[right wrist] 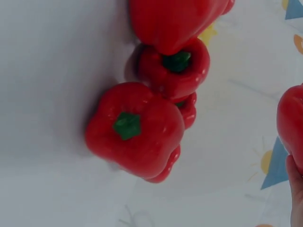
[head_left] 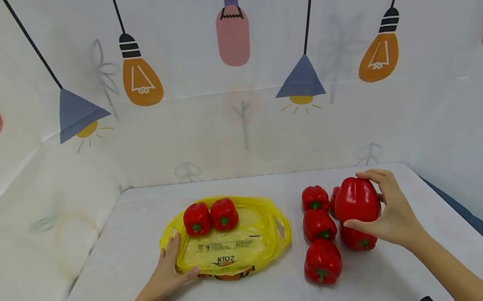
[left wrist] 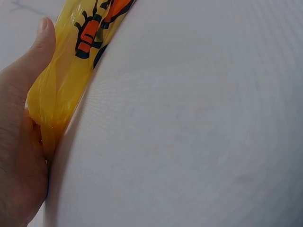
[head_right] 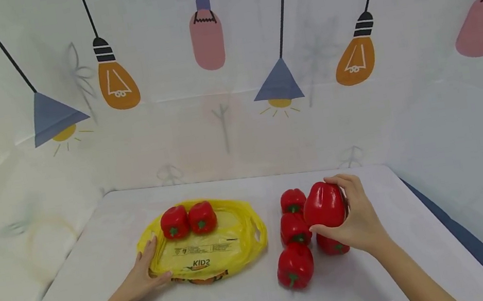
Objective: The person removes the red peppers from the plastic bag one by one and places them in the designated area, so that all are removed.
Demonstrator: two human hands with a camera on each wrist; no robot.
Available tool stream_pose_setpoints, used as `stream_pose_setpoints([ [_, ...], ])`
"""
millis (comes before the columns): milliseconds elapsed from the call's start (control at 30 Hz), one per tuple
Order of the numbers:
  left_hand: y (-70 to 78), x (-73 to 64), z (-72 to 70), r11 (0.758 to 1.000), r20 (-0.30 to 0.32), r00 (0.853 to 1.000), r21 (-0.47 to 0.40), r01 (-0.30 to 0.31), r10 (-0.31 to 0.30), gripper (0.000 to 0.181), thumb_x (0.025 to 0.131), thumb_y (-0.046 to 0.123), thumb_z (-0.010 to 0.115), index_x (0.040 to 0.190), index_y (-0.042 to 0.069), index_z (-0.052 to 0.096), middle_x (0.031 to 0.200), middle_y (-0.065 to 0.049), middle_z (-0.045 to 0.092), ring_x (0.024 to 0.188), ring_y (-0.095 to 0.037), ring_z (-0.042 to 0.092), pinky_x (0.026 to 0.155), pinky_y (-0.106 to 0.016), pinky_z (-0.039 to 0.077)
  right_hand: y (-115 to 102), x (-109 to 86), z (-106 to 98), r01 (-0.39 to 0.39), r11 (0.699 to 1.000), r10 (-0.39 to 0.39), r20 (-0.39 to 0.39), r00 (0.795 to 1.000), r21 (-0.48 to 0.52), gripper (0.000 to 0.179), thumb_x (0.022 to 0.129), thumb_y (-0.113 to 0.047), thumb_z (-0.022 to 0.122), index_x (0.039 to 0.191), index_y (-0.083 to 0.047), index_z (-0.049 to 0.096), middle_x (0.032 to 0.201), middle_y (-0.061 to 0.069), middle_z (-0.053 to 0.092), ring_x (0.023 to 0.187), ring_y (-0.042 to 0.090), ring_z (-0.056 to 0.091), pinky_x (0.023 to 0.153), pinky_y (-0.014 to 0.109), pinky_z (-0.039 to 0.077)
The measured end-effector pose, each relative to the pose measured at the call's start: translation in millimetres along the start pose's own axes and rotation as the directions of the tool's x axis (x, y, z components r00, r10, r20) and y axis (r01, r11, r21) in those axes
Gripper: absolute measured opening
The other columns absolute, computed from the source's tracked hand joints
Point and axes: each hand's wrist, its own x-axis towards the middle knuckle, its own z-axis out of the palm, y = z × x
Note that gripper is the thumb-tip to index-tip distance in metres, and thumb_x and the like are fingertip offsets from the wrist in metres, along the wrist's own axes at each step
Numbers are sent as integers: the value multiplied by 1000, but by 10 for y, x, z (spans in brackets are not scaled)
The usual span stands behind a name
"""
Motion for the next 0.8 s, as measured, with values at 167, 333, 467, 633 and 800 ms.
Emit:
stream_pose_setpoints([
  [167, 1, -1, 6, 1000, -7, 1000, 13, -14, 14, 110, 79, 43, 75, 151, -6, 9, 156, -29, 9, 144, -43, 2, 113, -58, -1, -14, -76, -59, -41, 999, 41, -11, 999, -6, 102, 46, 5, 92, 135, 1, 44, 130, 14, 46, 119, 2, 37, 78, 2, 41],
  [333, -7, -8, 13, 1000, -8, 1000, 7, -15, 15, 110, 79, 43, 75, 151, -7, 9, 156, -28, 10, 144, -43, 3, 113, -58, -1, 9, -147, -106, -47, 999, 47, -13, 999, -2, 102, 45, 6, 91, 135, 1, 44, 129, 14, 46, 119, 2, 37, 78, 2, 41],
  [467, -13, -7, 19, 1000, -10, 1000, 7, -16, 16, 110, 79, 43, 75, 151, -6, 8, 156, -28, 9, 144, -43, 3, 114, -58, -1, 34, -223, -148, -70, 997, 70, -10, 997, -22, 103, 44, 6, 92, 135, 1, 43, 129, 13, 45, 119, 2, 35, 77, 2, 41],
  [633, -11, -7, 18, 1000, -14, 1000, 3, -19, 19, 110, 79, 42, 76, 151, -7, 9, 156, -29, 10, 144, -43, 3, 113, -58, -1, 54, -318, -204, -104, 993, 104, -3, 995, -48, 106, 42, 4, 93, 135, 2, 43, 127, 12, 45, 118, -1, 34, 75, 1, 40],
  [800, -8, -7, 17, 1000, -16, 1000, 1, -19, 19, 109, 79, 42, 75, 151, -7, 9, 156, -29, 10, 143, -44, 3, 113, -59, -1, 56, -402, -255, -117, 991, 118, 10, 993, -64, 107, 40, 2, 94, 135, 2, 43, 126, 13, 45, 117, -3, 33, 73, 2, 41],
])
